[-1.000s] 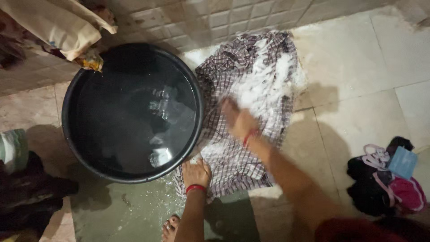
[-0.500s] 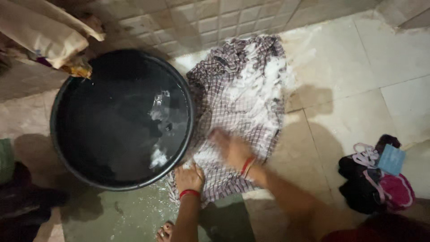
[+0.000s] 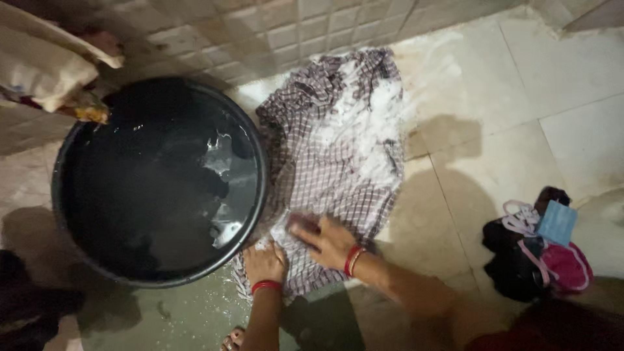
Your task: The person scrubs a checkered dress on a tiled floor using a blue sponge and a brush, repeatedly dipping the garment into a black basin of soapy water to rinse it.
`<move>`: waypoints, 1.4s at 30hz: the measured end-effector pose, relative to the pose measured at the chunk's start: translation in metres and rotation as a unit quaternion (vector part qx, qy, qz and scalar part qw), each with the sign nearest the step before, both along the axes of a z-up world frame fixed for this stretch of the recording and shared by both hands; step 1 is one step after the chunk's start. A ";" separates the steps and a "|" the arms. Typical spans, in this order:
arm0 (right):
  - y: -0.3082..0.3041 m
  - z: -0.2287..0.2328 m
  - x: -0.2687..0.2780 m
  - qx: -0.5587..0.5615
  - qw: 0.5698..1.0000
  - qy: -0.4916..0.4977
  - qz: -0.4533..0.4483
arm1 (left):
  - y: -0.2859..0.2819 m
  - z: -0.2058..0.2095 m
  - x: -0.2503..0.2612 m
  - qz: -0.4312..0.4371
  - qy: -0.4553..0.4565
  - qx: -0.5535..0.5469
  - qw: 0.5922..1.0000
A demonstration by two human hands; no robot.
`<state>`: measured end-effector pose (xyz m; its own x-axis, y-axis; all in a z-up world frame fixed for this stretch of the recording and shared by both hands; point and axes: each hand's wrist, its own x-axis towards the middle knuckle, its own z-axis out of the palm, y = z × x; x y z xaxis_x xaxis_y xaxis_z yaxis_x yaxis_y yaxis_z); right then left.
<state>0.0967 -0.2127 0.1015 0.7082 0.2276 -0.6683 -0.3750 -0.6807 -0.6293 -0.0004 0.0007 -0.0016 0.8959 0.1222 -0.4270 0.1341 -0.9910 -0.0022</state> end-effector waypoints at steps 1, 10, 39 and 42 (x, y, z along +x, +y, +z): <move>-0.005 0.000 0.003 -0.023 0.998 0.004 0.052 | 0.000 0.000 -0.001 0.007 0.004 -0.001 1.000; -0.091 -0.056 0.072 -0.270 0.947 -0.169 -0.038 | -0.001 -0.006 -0.002 -0.006 -0.037 0.010 0.999; -0.082 -0.064 0.014 -0.140 0.926 -0.305 0.171 | -0.098 -0.050 0.012 -0.277 -0.030 -0.235 0.931; -0.055 -0.049 -0.044 -0.008 0.826 -0.497 0.265 | -0.051 -0.037 -0.051 -0.346 -0.064 -0.191 0.917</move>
